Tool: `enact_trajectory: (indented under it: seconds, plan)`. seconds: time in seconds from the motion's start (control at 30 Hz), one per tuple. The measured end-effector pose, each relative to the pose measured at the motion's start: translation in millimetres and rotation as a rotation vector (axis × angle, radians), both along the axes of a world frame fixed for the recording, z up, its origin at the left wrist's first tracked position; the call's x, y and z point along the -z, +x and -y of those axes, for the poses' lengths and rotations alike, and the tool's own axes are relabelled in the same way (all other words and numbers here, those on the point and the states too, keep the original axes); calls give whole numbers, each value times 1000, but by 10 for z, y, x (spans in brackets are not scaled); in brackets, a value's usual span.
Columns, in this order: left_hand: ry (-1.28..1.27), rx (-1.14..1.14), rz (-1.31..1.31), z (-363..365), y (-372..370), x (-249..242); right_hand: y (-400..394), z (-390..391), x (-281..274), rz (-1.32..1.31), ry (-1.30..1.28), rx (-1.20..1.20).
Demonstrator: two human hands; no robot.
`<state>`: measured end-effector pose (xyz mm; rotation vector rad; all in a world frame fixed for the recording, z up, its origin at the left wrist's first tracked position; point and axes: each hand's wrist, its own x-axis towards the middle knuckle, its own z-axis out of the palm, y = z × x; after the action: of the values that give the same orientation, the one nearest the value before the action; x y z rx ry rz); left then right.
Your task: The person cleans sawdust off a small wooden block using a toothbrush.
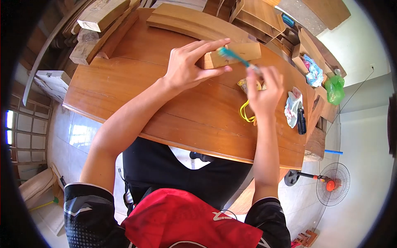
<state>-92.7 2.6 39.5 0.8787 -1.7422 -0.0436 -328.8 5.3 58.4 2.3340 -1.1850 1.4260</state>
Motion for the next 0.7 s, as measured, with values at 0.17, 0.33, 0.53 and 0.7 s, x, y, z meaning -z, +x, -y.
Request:
enact_trajectory:
  seconds: [0.17, 0.33, 0.53, 0.7]
  plan:
    - [-24, 9, -28, 41, 12, 46, 3, 84, 109, 31, 1, -73]
    - [-28, -12, -10, 7, 14, 37, -173, 149, 62, 74, 59, 71]
    - [70, -18, -14, -19, 25, 15, 116, 35, 102, -3, -59, -26]
    - [-33, -11, -46, 9, 2, 62, -305, 265, 102, 62, -25, 186]
